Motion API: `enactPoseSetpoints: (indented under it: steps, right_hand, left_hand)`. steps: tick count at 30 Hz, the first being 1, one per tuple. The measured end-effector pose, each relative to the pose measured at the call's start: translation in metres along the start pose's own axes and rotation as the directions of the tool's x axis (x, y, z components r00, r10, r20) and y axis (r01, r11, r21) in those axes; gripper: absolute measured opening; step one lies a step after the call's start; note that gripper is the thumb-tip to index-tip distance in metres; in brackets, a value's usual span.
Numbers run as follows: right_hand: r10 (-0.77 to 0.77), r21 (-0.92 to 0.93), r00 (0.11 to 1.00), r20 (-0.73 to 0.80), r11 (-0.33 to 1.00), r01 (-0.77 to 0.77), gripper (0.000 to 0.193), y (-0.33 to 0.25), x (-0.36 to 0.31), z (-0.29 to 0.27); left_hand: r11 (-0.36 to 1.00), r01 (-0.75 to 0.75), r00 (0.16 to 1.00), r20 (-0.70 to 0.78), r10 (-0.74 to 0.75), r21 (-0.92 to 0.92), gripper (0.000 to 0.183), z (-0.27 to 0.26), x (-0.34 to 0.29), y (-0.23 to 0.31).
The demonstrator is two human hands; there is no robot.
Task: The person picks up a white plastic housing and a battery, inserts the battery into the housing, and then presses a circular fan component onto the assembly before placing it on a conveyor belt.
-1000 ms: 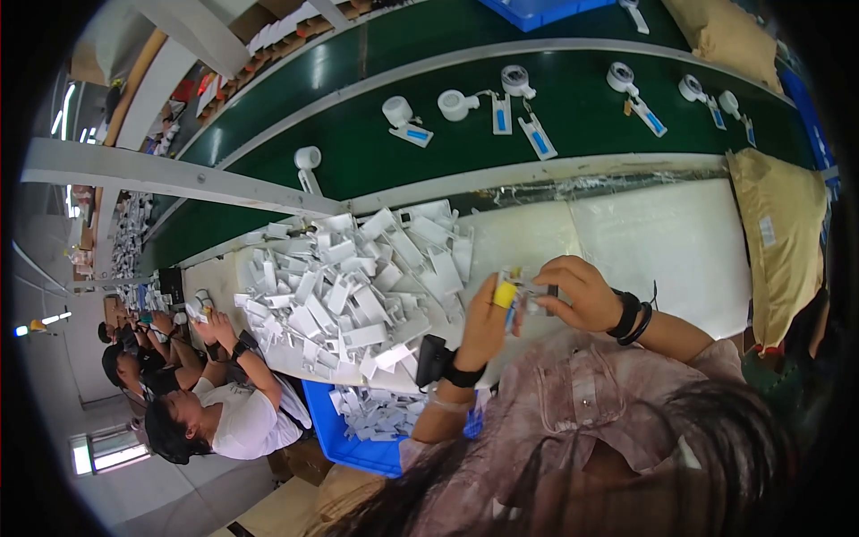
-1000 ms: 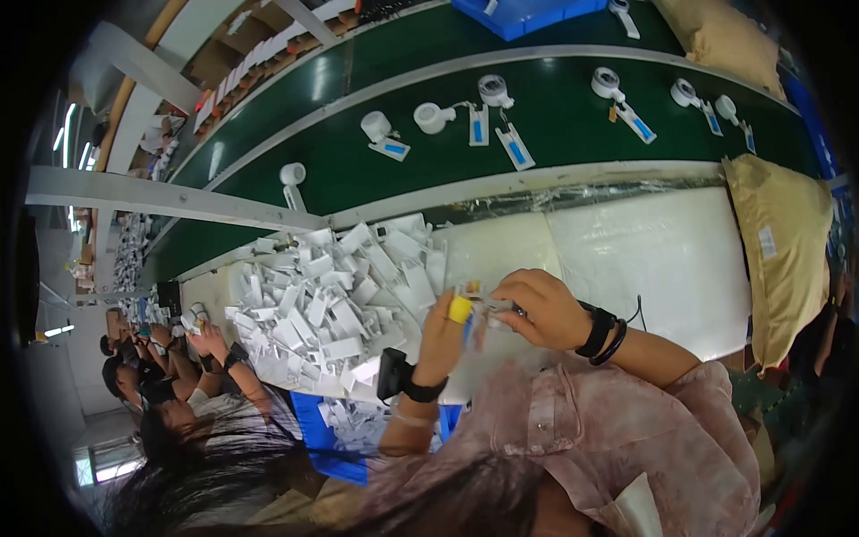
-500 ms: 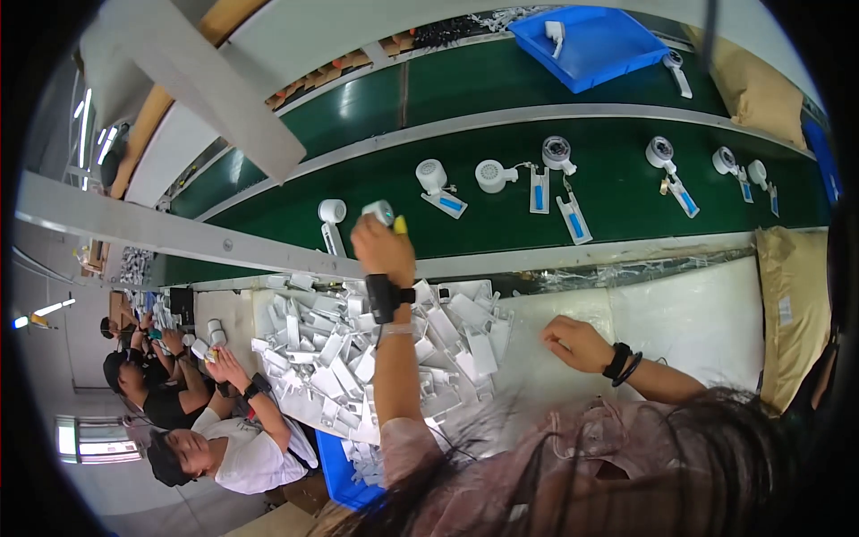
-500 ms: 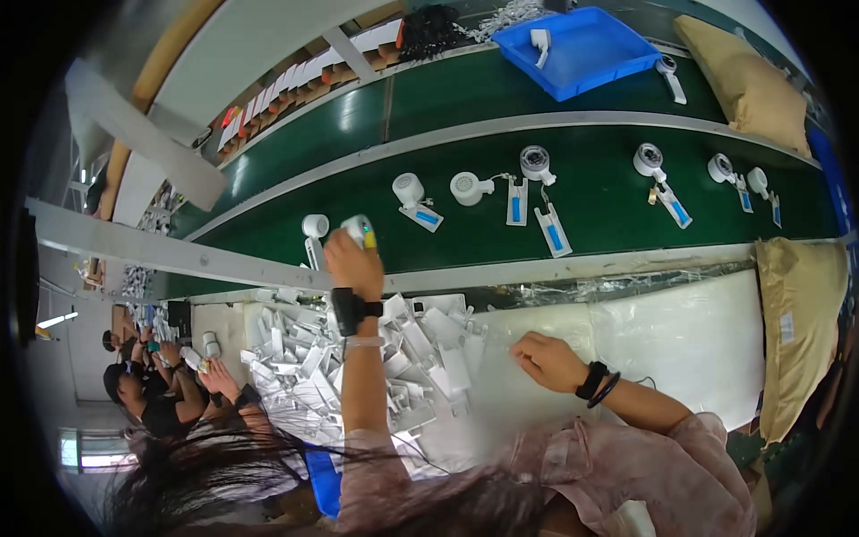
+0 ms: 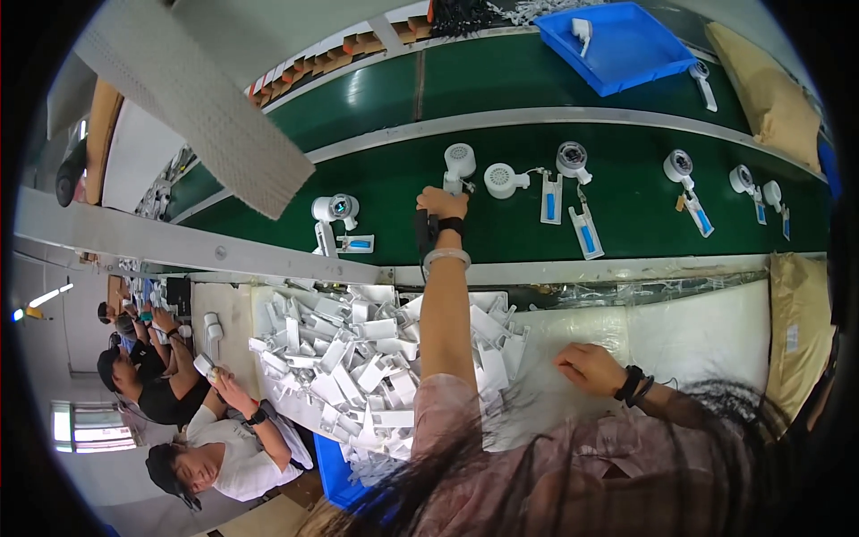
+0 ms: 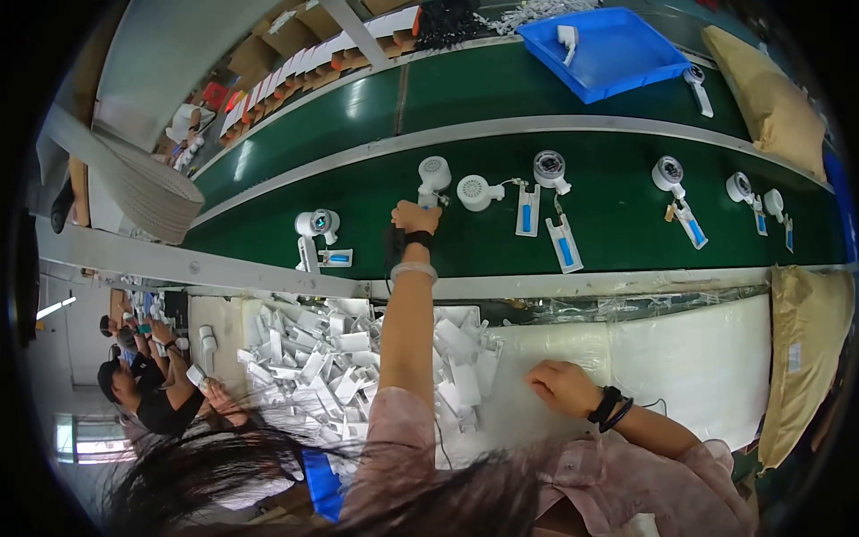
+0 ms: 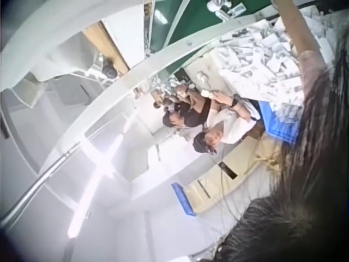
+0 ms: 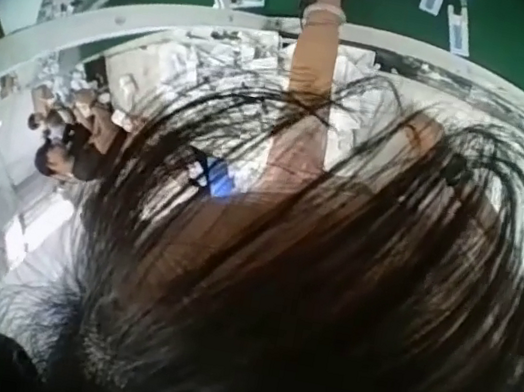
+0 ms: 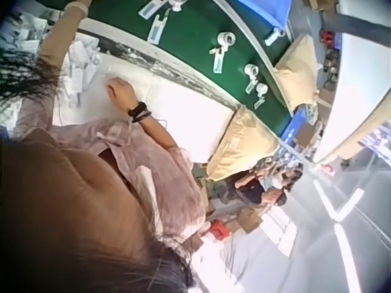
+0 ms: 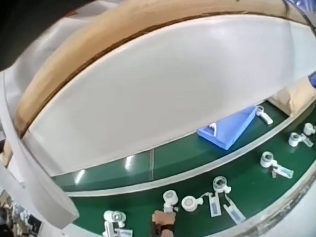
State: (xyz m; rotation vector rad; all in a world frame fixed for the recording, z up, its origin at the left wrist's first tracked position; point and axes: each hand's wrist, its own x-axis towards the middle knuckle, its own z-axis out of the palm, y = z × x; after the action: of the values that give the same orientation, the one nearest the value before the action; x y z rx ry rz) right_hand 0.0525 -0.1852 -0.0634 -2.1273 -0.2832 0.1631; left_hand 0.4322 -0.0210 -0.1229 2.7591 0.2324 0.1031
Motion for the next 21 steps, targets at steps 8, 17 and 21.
enactPoseSetpoints:
  steps: [8,17,21]
  right_hand:
    - [-0.039,-0.006,0.998,-0.043,0.999,0.039,0.010,-0.009,-0.004,-0.016]
    - [-0.260,-0.149,0.884,-0.388,0.964,0.218,0.061,-0.054,0.028,-0.077]
    - [-0.417,-0.324,0.887,-0.199,0.882,0.342,0.059,-0.057,0.007,-0.093]
  left_hand:
    - [0.728,0.195,0.804,0.532,0.265,-0.657,0.037,-0.061,-0.067,-0.005]
    - [0.646,0.298,0.333,0.711,0.619,-0.702,0.037,-0.189,-0.238,0.007]
    - [0.694,0.264,0.107,0.736,0.669,-0.669,0.030,-0.209,-0.261,0.001]
